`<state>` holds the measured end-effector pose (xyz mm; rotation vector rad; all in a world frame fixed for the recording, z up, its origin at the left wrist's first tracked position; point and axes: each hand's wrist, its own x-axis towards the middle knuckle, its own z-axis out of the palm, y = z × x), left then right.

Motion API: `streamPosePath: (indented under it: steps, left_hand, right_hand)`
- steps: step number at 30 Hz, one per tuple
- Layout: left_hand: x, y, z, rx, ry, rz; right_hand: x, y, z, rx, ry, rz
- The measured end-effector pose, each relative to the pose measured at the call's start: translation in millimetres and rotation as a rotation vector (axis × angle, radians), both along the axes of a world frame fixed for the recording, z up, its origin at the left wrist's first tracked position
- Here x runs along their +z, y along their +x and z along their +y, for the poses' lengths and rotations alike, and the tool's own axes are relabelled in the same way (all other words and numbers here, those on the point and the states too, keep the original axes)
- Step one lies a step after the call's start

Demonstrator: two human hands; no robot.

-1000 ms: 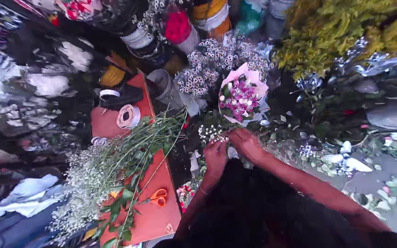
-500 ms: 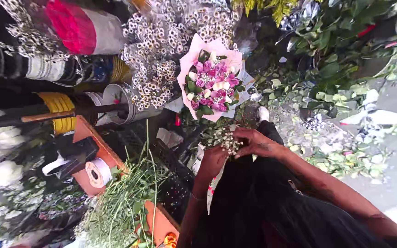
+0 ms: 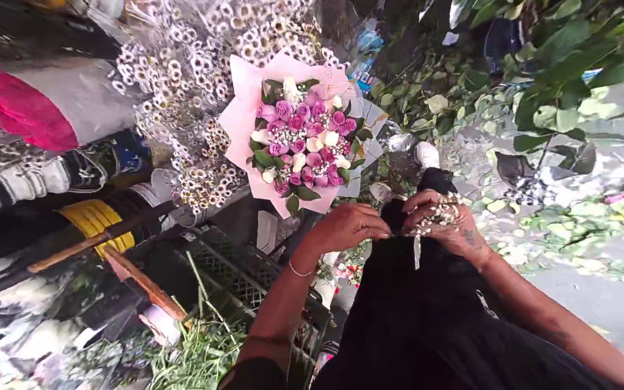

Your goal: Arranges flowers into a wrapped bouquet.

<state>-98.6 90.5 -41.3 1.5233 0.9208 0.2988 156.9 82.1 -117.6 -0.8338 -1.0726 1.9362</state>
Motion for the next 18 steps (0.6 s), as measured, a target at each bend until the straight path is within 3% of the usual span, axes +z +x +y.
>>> streamPosePath:
  steps: [4, 6, 8, 10, 14, 18]
  left_hand:
    - [-13.9, 14.2, 20.4, -0.076, -0.061, -0.155]
    - [-20.5, 16.9, 26.5, -0.062, -0.116, -0.224]
    - [-27.1, 16.2, 32.3, -0.056, -0.125, -0.195]
    - [-29.2, 9.0, 41.7, -0.047, -0.041, 0.023]
    - [-50.8, -18.5, 75.2, -0.065, 0.365, 0.724]
    - [-84.5, -39.5, 78.9, -0.288, 0.494, 0.852]
  right_hand:
    - [-8.3, 2.6, 3.9, 0.009, -0.268, 0.156]
    - [-14.6, 3.7, 5.3, 0.059, -0.245, 0.248]
    - [-16.5, 5.5, 12.7, 0.096, -0.068, 0.205]
    - [-19.5, 8.5, 21.5, 0.035, 0.006, 0.121]
    - [-38.7, 9.5, 49.0, -0.250, -0.120, 0.034]
    - [-48.6, -15.8, 74.7, -0.286, -0.193, -0.076]
